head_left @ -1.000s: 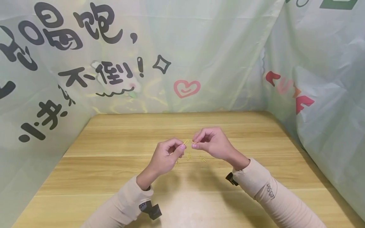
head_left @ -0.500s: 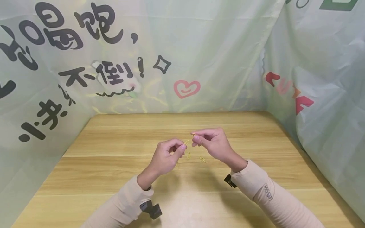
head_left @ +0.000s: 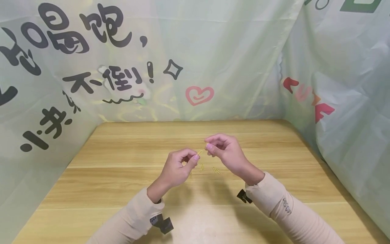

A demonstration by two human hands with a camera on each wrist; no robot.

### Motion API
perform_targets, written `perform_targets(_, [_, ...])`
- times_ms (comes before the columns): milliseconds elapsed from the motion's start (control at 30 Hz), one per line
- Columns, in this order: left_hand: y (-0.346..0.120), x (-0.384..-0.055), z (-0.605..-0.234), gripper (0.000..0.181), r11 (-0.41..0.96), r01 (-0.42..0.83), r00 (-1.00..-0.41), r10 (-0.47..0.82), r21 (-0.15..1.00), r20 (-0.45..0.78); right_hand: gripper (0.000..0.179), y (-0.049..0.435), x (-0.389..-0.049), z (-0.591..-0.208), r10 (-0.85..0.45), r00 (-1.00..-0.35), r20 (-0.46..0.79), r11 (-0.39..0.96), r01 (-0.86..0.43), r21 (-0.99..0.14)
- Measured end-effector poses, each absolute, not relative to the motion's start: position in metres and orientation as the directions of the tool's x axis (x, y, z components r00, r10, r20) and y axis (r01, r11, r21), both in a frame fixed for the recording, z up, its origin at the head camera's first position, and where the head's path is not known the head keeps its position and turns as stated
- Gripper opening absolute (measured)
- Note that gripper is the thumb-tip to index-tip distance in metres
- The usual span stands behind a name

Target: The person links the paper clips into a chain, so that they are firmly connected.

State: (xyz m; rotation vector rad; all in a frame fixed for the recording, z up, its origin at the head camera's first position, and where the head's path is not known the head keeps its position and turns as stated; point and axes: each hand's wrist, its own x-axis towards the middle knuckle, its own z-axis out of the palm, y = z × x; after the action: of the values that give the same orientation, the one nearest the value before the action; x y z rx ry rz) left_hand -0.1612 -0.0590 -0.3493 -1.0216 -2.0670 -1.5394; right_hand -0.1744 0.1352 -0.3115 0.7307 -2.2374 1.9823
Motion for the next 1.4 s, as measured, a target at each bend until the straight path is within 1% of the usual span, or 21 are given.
perform_targets(100, [-0.059, -0.163, -0.350, 0.009, 0.172, 0.777, -0.624, 0.331, 0.605, 0.708, 0.011, 0.134, -0.172, -0.309, -0.305, -0.906, 0.293, 0.036, -0.318, -0.947])
perform_targets(200, [-0.059, -0.165, -0.350, 0.008, 0.203, 0.819, -0.573, 0.329, 0.536, 0.751, 0.008, 0.134, -0.171, -0.307, -0.322, -0.909, 0.266, 0.041, -0.294, -0.955])
perform_targets(367, [-0.059, -0.169, -0.354, 0.007, 0.235, 0.866, -0.498, 0.329, 0.441, 0.803, 0.006, 0.133, -0.171, -0.308, -0.342, -0.899, 0.275, 0.052, -0.311, -0.949])
perform_targets(533, [-0.058, -0.170, -0.355, 0.008, 0.264, 0.892, -0.440, 0.325, 0.367, 0.837, 0.008, 0.132, -0.172, -0.309, -0.343, -0.883, 0.320, 0.058, -0.360, -0.931])
perform_targets(667, [-0.057, -0.170, -0.356, 0.017, 0.282, 0.912, -0.381, 0.323, 0.297, 0.866, 0.009, 0.131, -0.172, -0.309, -0.336, -0.872, 0.356, 0.071, -0.401, -0.914])
perform_targets(800, [-0.056, -0.172, -0.358, 0.029, 0.304, 0.923, -0.332, 0.327, 0.234, 0.885, 0.007, 0.130, -0.171, -0.310, -0.327, -0.874, 0.359, 0.075, -0.402, -0.912])
perform_targets(933, [-0.056, -0.174, -0.361, 0.032, 0.317, 0.926, -0.309, 0.327, 0.204, 0.893, 0.007, 0.128, -0.169, -0.312, -0.370, -0.873, 0.317, 0.078, -0.370, -0.926])
perform_targets(1033, [-0.057, -0.175, -0.361, 0.033, 0.315, 0.927, -0.309, 0.333, 0.204, 0.891, 0.006, 0.126, -0.168, -0.312, -0.385, -0.875, 0.295, 0.078, -0.349, -0.934])
perform_targets(1200, [-0.059, -0.175, -0.361, 0.038, 0.299, 0.930, -0.317, 0.355, 0.214, 0.879, 0.006, 0.128, -0.170, -0.308, -0.335, -0.887, 0.317, 0.050, -0.352, -0.935])
perform_targets(1400, [-0.060, -0.175, -0.359, 0.038, 0.277, 0.940, -0.298, 0.369, 0.201, 0.880, 0.009, 0.129, -0.170, -0.311, -0.355, -0.871, 0.339, 0.031, -0.373, -0.927])
